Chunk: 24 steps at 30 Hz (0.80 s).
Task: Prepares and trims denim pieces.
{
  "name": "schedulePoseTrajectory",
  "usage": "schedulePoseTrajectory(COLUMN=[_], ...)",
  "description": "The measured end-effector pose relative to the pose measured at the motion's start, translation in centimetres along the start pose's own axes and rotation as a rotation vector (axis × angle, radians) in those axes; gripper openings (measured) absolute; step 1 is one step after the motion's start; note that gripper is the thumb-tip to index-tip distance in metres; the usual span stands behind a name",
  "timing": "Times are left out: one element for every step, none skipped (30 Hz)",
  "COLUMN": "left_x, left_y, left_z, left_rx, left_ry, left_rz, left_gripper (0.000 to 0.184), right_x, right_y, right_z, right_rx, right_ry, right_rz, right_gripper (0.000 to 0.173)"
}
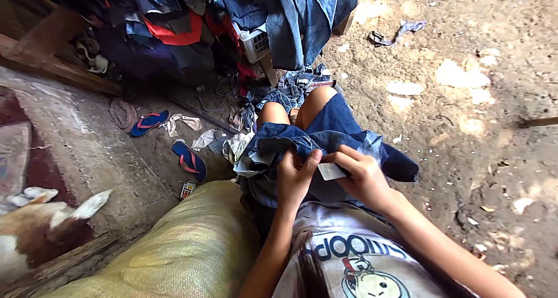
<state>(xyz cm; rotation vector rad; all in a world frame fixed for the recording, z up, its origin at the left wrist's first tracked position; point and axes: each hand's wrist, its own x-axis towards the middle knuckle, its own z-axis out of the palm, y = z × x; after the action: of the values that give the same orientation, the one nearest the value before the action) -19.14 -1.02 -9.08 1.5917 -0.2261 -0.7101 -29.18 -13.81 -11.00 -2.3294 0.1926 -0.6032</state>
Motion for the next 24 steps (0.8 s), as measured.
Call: schedulePoseTrajectory(left_x=[0.1, 0.1, 0.1, 0.1, 0.1, 0.0, 0.0, -0.1, -0.2, -0.3, -0.4, -0.4, -0.5, -0.5, -0.5, -0.5, -0.4, -0.5, -0.5, -0.5, -0.5, -0.5, -0.5, -0.5], left_y=[0.1, 0.2, 0.3, 0.3, 0.3, 0.3, 0.3, 0.4, 0.5, 0.5, 0.5, 0.5, 0.5, 0.5, 0.5, 0.5, 0.4, 0.4, 0.3, 0.2, 0.2, 0.0, -0.1, -0.2], left_z=[0.1, 0.1, 0.0, -0.1, -0.3, -0.4, -0.6, -0.7, -0.8, -0.9, -1.0, -1.1, -1.3, -1.5, -1.7, -2.0, -2.1, -2.3, -2.3, -2.4, -2.5, -2.6, -2.8, -3.0], left_rx=[-0.007, -0.012, -0.012, -0.014, -0.011, -0.003, 0.003, 0.011, 0.022, 0.038, 0.059, 0.084, 0.112, 0.147, 0.180, 0.213, 0.243, 0.278, 0.317, 0.357, 0.385, 0.400, 0.403, 0.397], left_ry=[0.011, 0.020, 0.027, 0.033, 0.036, 0.040, 0.047, 0.059, 0.070, 0.080, 0.087, 0.088, 0.085, 0.077, 0.063, 0.050, 0.046, 0.049, 0.052, 0.055, 0.056, 0.055, 0.049, 0.048], left_rz=[0.000, 0.008, 0.021, 0.039, 0.058, 0.074, 0.086, 0.092, 0.096, 0.102, 0.111, 0.121, 0.134, 0.146, 0.157, 0.164, 0.169, 0.171, 0.174, 0.183, 0.196, 0.213, 0.229, 0.238], left_gripper=[0.029, 0.026, 0.023, 0.021, 0.018, 0.017, 0.016, 0.016, 0.016, 0.016, 0.016, 0.016, 0.017, 0.017, 0.017, 0.017, 0.017, 0.018, 0.019, 0.021, 0.023, 0.022, 0.021, 0.020], right_x=[-0.1, -0.1, -0.2, -0.2, -0.3, -0.3, -0.2, 0.0, 0.1, 0.3, 0.6, 0.9, 1.2, 1.5, 1.9, 2.4, 2.9, 3.3, 3.7, 3.9, 4.1, 4.0, 3.9, 3.6], right_y=[-0.2, -0.3, -0.5, -0.5, -0.5, -0.5, -0.4, -0.4, -0.5, -0.5, -0.5, -0.4, -0.2, -0.1, 0.2, 0.4, 0.7, 1.1, 1.4, 1.7, 1.9, 2.0, 2.1, 2.1], right_z=[0.1, 0.1, 0.0, -0.2, -0.5, -0.9, -1.4, -2.0, -2.6, -3.3, -3.9, -4.4, -4.8, -5.0, -5.0, -4.8, -4.5, -4.0, -3.4, -2.7, -1.9, -1.1, -0.5, 0.1], right_rx=[0.001, 0.006, 0.019, 0.044, 0.084, 0.141, 0.210, 0.278, 0.324, 0.352, 0.368, 0.374, 0.369, 0.355, 0.331, 0.305, 0.286, 0.273, 0.269, 0.269, 0.277, 0.297, 0.326, 0.359], right_ry=[-0.001, -0.007, -0.022, -0.046, -0.083, -0.128, -0.175, -0.210, -0.243, -0.275, -0.307, -0.333, -0.351, -0.359, -0.356, -0.346, -0.341, -0.341, -0.340, -0.332, -0.329, -0.332, -0.345, -0.356], right_rz=[-0.011, -0.016, -0.007, 0.013, 0.043, 0.078, 0.112, 0.144, 0.173, 0.194, 0.204, 0.199, 0.182, 0.157, 0.126, 0.097, 0.084, 0.086, 0.100, 0.118, 0.146, 0.182, 0.214, 0.228], right_gripper=[0.017, 0.017, 0.017, 0.018, 0.020, 0.025, 0.034, 0.045, 0.057, 0.066, 0.072, 0.072, 0.071, 0.069, 0.066, 0.065, 0.063, 0.060, 0.057, 0.053, 0.052, 0.052, 0.054, 0.057])
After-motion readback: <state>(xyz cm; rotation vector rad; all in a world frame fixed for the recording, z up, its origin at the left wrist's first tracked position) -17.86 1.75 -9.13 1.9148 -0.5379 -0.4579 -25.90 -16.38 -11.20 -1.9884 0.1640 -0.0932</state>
